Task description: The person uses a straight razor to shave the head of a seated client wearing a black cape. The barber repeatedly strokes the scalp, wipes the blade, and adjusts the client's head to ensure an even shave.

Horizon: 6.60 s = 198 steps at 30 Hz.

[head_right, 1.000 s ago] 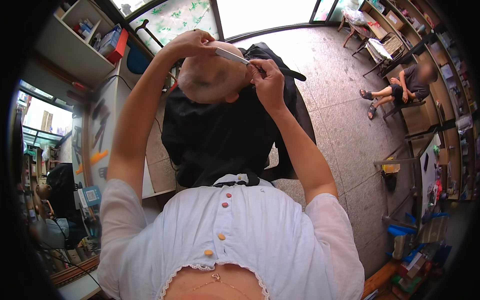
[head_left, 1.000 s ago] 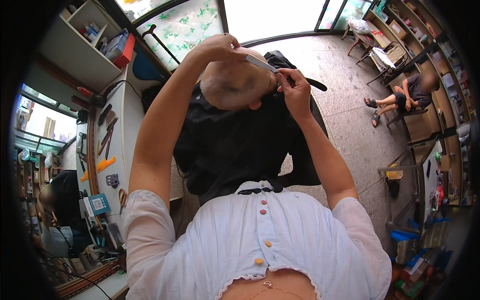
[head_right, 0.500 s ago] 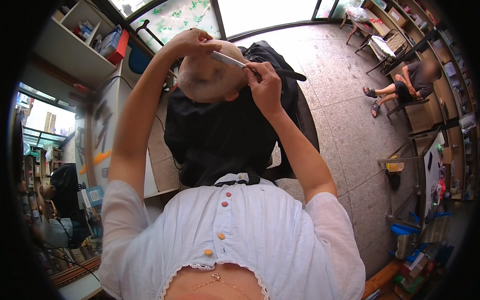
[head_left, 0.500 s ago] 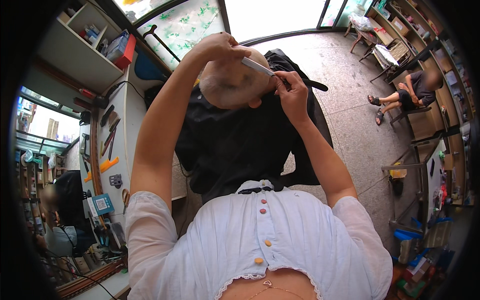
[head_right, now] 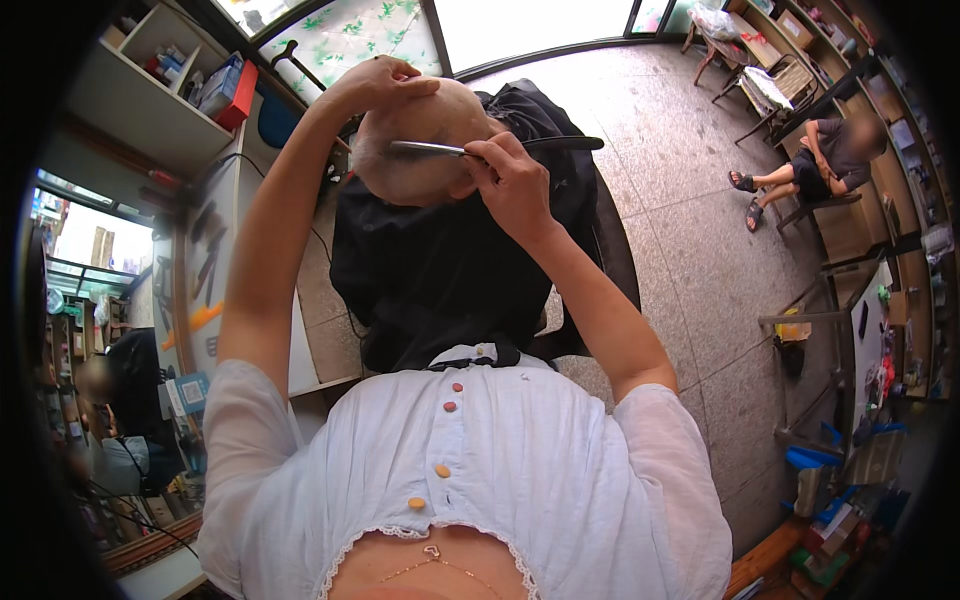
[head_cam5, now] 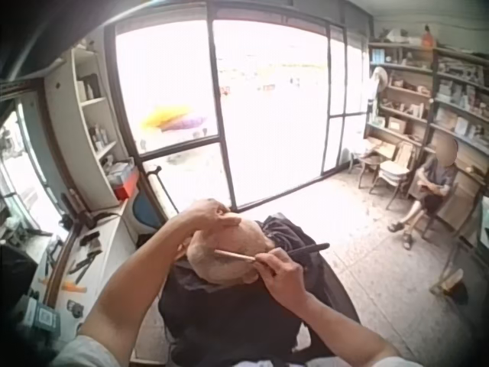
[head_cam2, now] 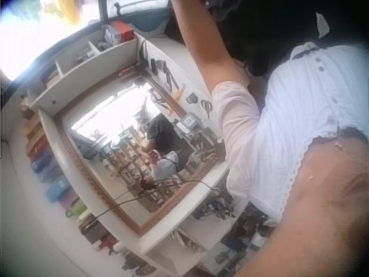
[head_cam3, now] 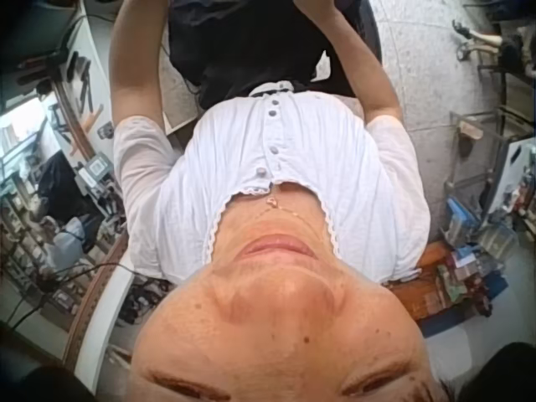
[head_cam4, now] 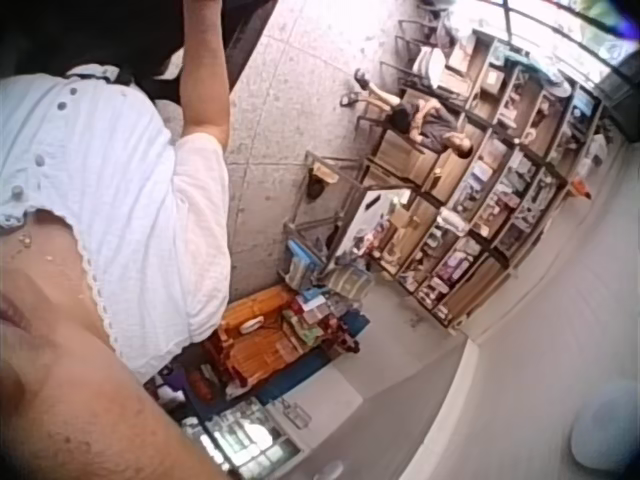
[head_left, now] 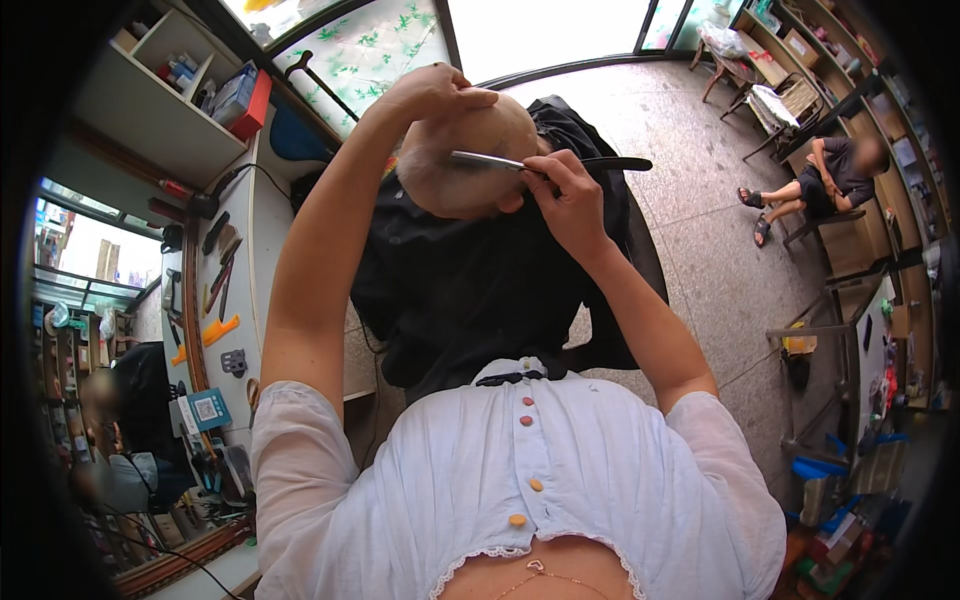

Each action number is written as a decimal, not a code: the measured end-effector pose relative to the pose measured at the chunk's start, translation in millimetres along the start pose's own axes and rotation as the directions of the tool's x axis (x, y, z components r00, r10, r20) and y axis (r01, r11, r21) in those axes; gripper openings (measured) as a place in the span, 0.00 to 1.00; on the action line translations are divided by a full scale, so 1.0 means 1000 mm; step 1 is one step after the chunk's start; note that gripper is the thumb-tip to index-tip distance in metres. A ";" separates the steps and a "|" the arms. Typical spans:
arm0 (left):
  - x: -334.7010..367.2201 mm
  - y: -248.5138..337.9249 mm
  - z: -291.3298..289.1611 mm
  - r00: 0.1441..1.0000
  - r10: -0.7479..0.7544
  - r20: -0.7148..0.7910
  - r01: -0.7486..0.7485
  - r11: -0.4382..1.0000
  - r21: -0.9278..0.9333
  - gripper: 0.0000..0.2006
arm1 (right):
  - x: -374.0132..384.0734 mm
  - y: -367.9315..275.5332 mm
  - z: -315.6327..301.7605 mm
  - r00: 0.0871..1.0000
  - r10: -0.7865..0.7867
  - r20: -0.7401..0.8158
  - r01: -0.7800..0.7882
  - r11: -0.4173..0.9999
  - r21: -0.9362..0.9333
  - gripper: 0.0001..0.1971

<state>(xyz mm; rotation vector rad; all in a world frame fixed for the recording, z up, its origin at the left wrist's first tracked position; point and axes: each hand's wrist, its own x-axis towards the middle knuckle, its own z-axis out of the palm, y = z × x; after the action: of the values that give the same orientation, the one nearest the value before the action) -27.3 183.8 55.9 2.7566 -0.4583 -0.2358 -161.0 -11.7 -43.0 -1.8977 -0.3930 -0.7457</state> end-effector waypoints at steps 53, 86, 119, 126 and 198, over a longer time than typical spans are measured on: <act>-0.015 -0.017 0.004 0.997 0.077 0.007 -0.075 0.979 -0.189 0.39 | 0.018 -0.019 -0.011 0.996 0.084 -0.033 -0.088 0.983 -0.162 0.06; 0.003 -0.016 -0.019 0.967 0.064 0.245 -0.018 0.982 -0.187 0.30 | 0.056 -0.051 -0.005 0.998 0.058 0.022 -0.040 0.874 -0.484 0.07; 0.009 -0.017 -0.023 0.965 0.053 0.257 0.017 0.965 -0.263 0.27 | 0.058 -0.075 0.002 0.988 0.003 0.156 0.094 0.788 -0.608 0.07; 0.014 -0.021 -0.019 0.968 0.049 0.247 0.019 0.964 -0.265 0.30 | 0.051 -0.073 0.006 0.981 -0.030 0.192 0.146 0.768 -0.624 0.06; 0.010 -0.017 -0.018 0.968 0.071 0.239 -0.025 0.981 -0.191 0.31 | 0.021 -0.054 0.000 0.994 -0.074 0.076 0.101 0.875 -0.473 0.05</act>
<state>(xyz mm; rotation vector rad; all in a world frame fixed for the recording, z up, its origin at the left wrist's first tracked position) -9.1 201.2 66.0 2.5400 -0.5354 -0.5817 -176.4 10.2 8.2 -2.3812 -0.3528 -0.9138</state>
